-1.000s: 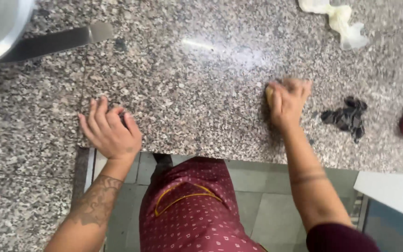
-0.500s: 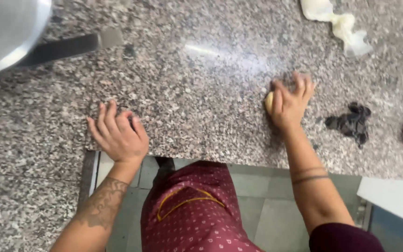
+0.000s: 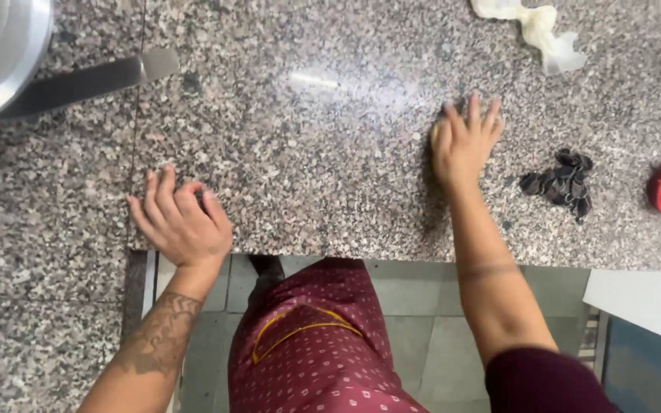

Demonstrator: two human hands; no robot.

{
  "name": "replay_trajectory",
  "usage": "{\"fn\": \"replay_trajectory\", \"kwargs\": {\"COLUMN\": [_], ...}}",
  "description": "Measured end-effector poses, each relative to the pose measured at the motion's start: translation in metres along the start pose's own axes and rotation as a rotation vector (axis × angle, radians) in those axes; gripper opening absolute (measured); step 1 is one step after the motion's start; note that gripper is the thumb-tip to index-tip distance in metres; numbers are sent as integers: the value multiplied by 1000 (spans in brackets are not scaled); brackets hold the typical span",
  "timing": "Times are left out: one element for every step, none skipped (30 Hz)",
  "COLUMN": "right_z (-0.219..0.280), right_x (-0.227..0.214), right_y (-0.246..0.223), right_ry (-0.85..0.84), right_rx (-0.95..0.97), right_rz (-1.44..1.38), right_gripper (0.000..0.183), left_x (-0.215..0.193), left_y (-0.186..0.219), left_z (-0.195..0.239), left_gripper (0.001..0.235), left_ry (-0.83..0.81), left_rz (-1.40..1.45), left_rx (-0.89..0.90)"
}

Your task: The person prepares and kneads small pieces of fondant and dough to create shapes or figures.

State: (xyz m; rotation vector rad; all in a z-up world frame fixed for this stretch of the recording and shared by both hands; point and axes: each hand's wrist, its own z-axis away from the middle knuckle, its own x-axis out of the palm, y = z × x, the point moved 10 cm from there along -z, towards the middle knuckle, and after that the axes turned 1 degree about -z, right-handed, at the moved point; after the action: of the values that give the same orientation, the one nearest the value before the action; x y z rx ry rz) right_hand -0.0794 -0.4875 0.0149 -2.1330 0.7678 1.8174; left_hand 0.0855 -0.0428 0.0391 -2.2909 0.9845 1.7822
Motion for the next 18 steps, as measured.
{"fn": "replay_trajectory", "kwargs": {"right_z": [-24, -29, -35, -40, -22, -1, 19, 41, 62, 81, 58, 42, 36, 16, -10, -31, -41, -47], "right_x": [-8, -20, -31, -43, -61, -78, -94, -86, -76, -65, -57, -26, -1, 16, 3, -11, -22, -24], "right_y": [9, -18, -44, -67, -77, -97, -118, -94, -65, -38, -9, 33, 79, 85, 79, 73, 48, 29], "right_ry": [166, 177, 179, 182, 193, 179, 165, 178, 192, 205, 218, -2, -226, -229, 85, 412, 423, 335], "right_rx": [38, 46, 39, 31, 41, -44, -128, -117, -40, 28, 30, 231, 423, 425, 318, 205, 208, 210], "right_rz": [-71, -68, -184, -292, -282, -308, -333, -322, -414, -510, -504, -168, 172, 171, 155, 138, 138, -75], "right_gripper": [30, 30, 31, 32, 32, 33, 35, 35, 32, 30, 30, 31, 34, 34, 30, 27, 27, 25], "left_x": [0, 0, -1, 0, -1, -2, -2, -4, -3, -2, 0, 1, 2, 2, 1, 2, 2, 2], "left_y": [0, -1, -1, 1, 1, 1, 1, 4, 3, 1, 3, 3, 3, 2, 1, 1, -1, -1], "left_z": [1, 0, 0, -1, 0, 2, 3, 2, 1, 1, -3, -3, -2, 0, 3, 1, 0, 3], "left_gripper": [17, 17, 18, 19, 19, 19, 19, 19, 20, 21, 21, 20, 20, 20, 19, 18, 18, 20], "left_ry": [-7, 2, 24, 45, 52, 55, 58, 66, 45, 26, 37, 23, 10, 6, 8, 23, 34, 25], "left_rz": [-30, -26, -24, -16, -5, -13, -22, -11, -16, -25, -18, -32, -46, -47, -72, -93, -91, -74], "left_rx": [-9, 2, 8, 15, 26, 35, 43, 57, 37, 9, 16, 13, 10, 12, 6, 2, 5, 10]}}
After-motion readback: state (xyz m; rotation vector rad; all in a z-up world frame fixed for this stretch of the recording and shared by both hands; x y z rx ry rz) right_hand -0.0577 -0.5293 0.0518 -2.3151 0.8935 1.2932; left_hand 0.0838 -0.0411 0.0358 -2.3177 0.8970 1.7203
